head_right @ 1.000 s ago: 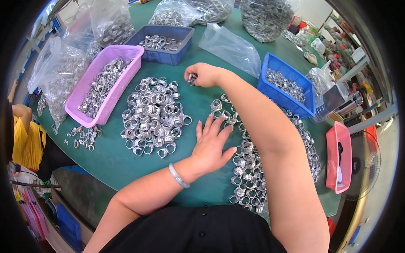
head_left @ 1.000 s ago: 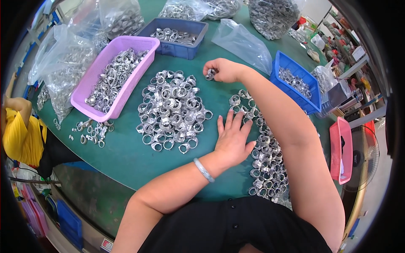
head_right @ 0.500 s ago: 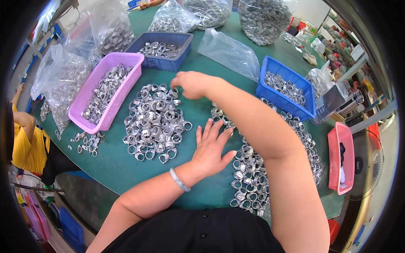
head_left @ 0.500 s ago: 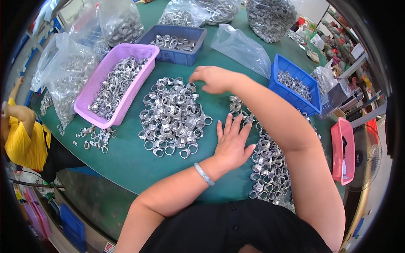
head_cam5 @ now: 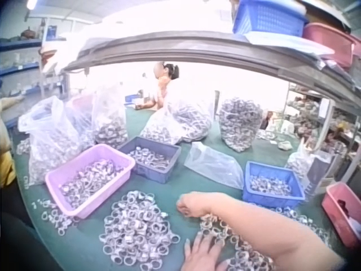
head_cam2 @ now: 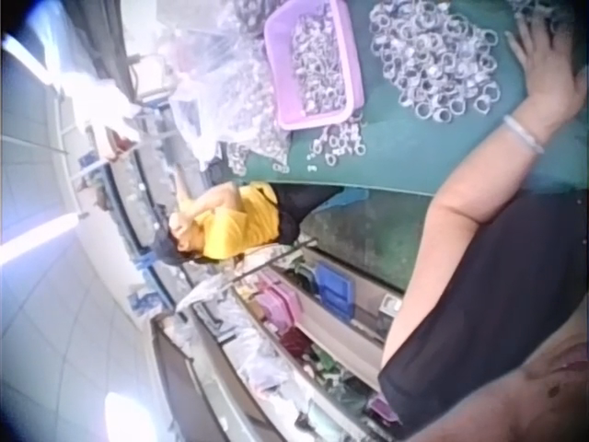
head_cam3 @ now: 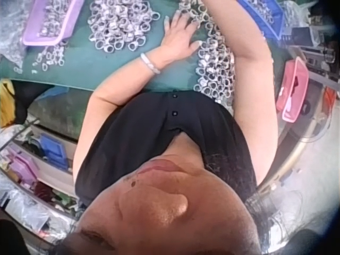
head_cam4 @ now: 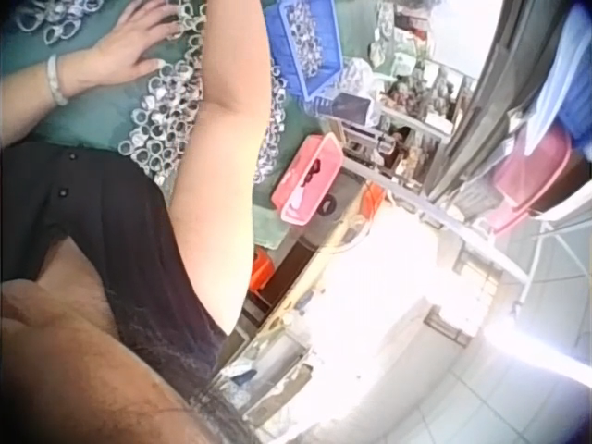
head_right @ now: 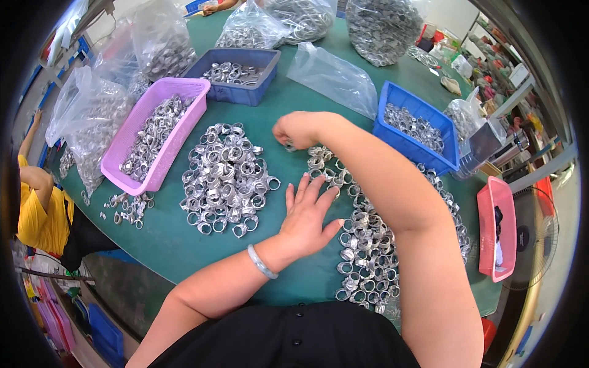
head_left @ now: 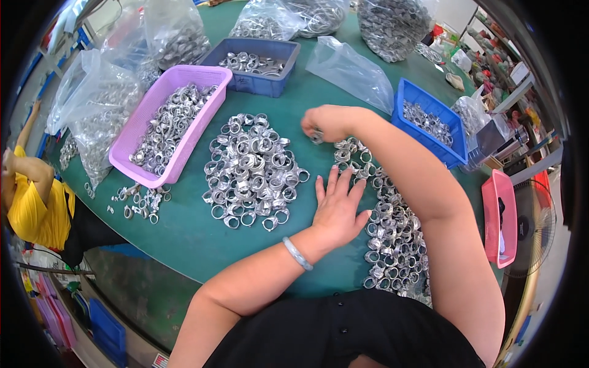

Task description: The person sorts through a large pile of metal rings on a table, picking them up individually or in small groups and placing them into a separate pile.

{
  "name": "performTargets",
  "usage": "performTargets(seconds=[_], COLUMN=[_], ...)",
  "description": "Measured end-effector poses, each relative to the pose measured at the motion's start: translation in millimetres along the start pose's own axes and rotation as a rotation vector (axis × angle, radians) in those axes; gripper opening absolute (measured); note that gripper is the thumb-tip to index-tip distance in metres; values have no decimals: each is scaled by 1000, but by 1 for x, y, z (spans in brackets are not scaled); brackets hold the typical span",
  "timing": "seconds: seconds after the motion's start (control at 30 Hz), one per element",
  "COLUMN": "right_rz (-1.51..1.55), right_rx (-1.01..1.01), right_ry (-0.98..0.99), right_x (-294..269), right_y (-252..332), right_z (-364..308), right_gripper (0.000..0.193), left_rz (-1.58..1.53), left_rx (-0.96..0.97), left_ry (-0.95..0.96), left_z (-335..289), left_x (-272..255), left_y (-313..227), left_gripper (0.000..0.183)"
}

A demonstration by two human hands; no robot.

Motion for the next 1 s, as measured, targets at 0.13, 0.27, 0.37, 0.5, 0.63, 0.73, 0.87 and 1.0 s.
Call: performTargets(seconds=[0.13, 0.27, 0.37, 0.5, 0.63, 0.73, 0.87, 1.0], right_rz=[-279, 84, 330, 233, 139, 308, 397, 275], right_rx=[109, -105, -50, -31, 18, 15, -122, -35], right_ry=[295, -148, -175, -181, -226, -188, -279, -290], right_x=[-17, -4, 21, 23, 19, 22, 27, 31], right_y=[16, 24, 35, 37, 28, 20, 35, 39], right_z=[-23, -9, 9, 12, 7, 3, 0, 6], right_gripper=[38, 43, 43, 21, 11, 25, 37, 22], left_rz=[5, 2, -6, -10, 3, 2, 13, -3], left_rx=[-21, 8, 1, 4, 3, 11, 3, 9], left_ry=[8, 3, 4, -6, -13, 2, -6, -9], left_z=[-1, 0, 0, 0, -1, 0, -1, 1], left_x=[-1, 0, -1, -1, 0, 2, 0, -1], left_y=[3, 2, 1, 1, 2, 1, 3, 1], left_gripper=[61, 61, 61, 61, 61, 61, 61, 62])
Point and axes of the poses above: each hand's wrist, its own z-axis towards the middle knuckle, its own x-axis out of the palm, y = z × x, the point moved 2 cm from there along z, towards the middle knuckle, and after that the axes turned 14 degrees about x, right-handed, at the moved point
